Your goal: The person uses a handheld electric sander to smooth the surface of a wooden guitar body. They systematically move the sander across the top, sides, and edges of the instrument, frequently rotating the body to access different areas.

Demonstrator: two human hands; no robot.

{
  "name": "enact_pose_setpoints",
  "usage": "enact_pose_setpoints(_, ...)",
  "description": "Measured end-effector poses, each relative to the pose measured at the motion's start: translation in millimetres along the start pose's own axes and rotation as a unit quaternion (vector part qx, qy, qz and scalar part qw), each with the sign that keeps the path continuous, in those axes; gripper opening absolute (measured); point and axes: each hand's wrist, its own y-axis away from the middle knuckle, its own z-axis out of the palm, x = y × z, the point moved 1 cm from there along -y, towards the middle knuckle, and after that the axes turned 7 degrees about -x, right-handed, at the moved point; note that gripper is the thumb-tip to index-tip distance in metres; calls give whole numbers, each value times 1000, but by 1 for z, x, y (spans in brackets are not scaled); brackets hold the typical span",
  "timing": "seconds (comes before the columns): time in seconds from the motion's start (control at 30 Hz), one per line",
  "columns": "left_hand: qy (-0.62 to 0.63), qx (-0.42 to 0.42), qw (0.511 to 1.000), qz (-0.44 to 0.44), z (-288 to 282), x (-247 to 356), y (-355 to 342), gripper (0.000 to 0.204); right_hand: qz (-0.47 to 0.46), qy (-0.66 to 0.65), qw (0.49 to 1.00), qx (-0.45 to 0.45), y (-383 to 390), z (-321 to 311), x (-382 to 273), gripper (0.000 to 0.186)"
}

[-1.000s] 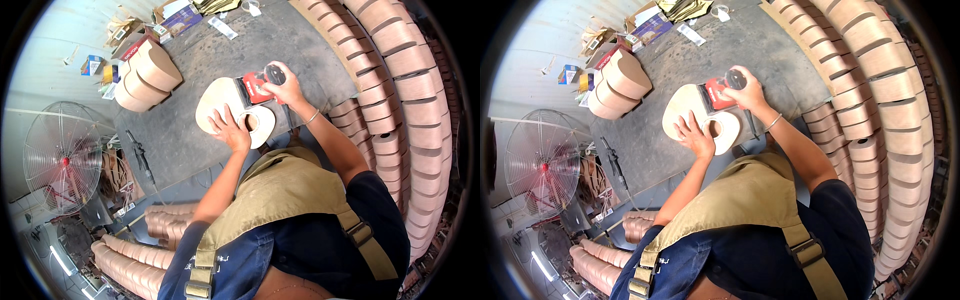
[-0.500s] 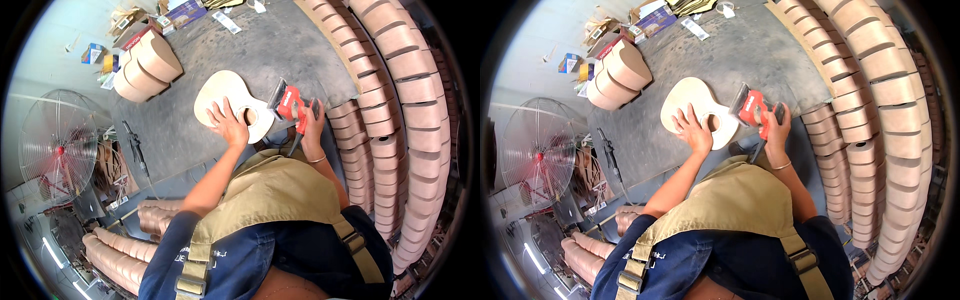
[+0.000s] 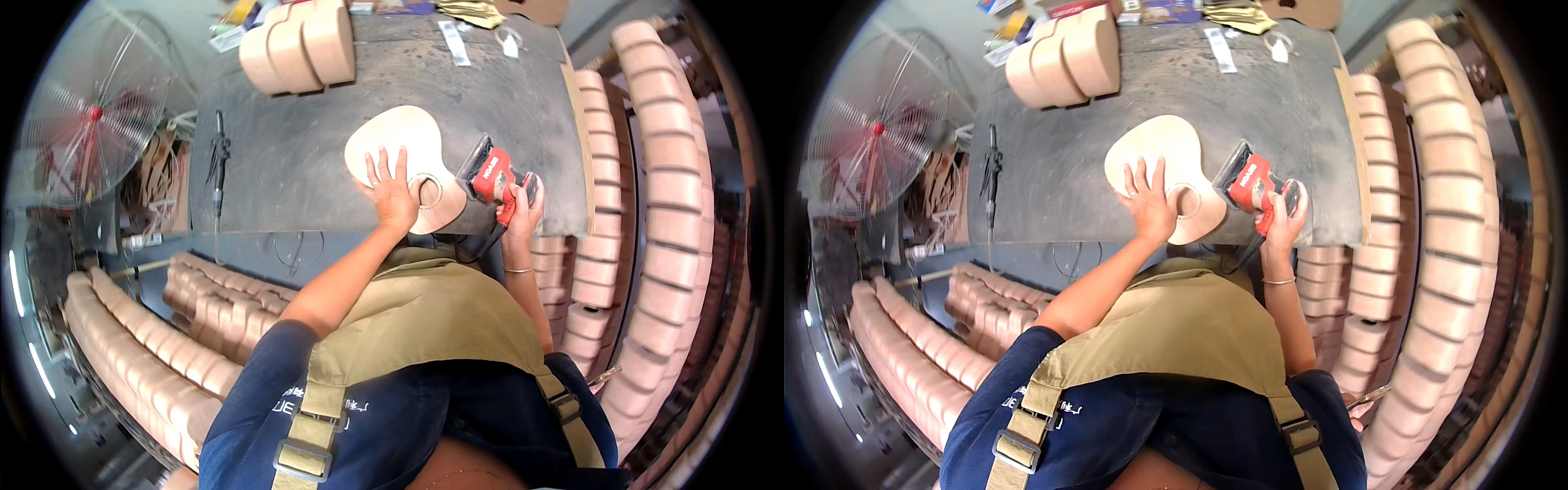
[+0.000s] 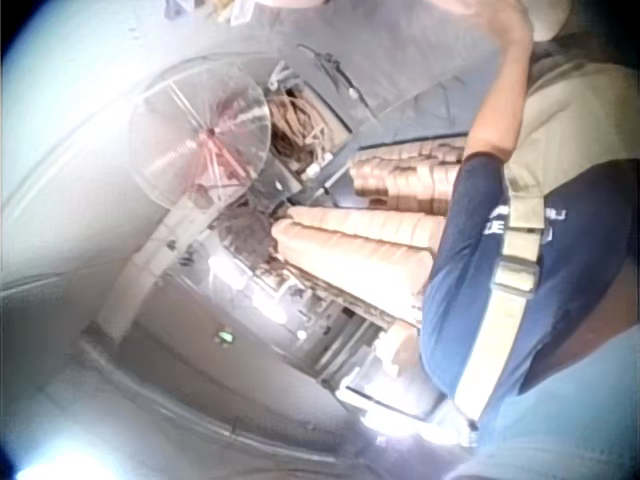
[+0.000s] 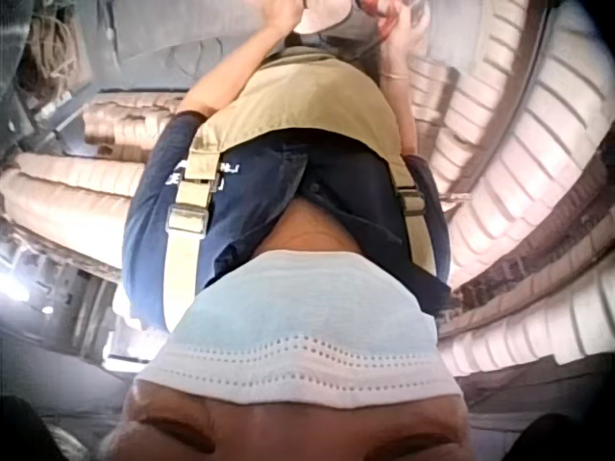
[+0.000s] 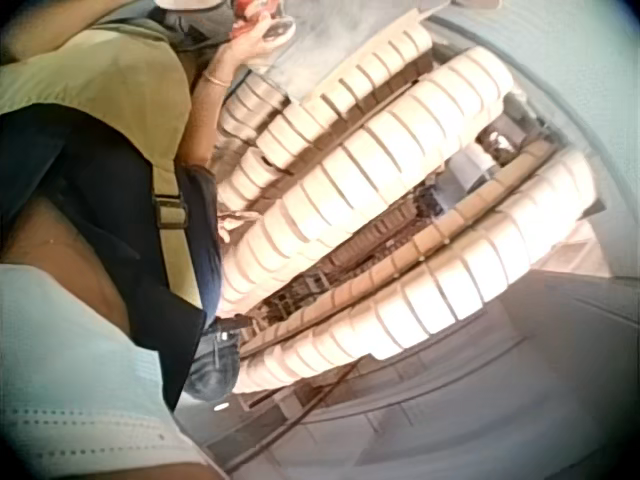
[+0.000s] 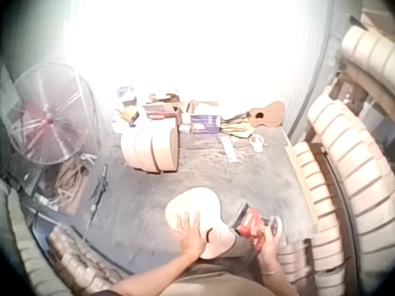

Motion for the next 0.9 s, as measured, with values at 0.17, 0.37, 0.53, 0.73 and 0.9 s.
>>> enact_pose_setpoints(0.17, -14, 44, 999, -8, 2, -1, 0, 79, -28, 43, 995, -89, -32, 53, -6, 59)
enact_pose_setpoints(0.37, 36, 62, 997, -13, 48, 4, -3, 77, -93, 167, 971, -142, -92, 84, -1, 47)
enact_pose_setpoints(0.53, 61, 158, 985, -5, 60, 12, 1, 79, -121, 219, 956, -151, -196, 98, 23, 78)
enact_pose_setpoints(0.73, 17, 218, 975, -48, 77, 20, -23, 87, -217, 278, 904, -240, -164, 99, 12, 72)
enact_pose_setpoints(0.9, 23, 65, 993, -98, 20, 18, 0, 84, -216, 251, 890, -314, -107, 100, 0, 62)
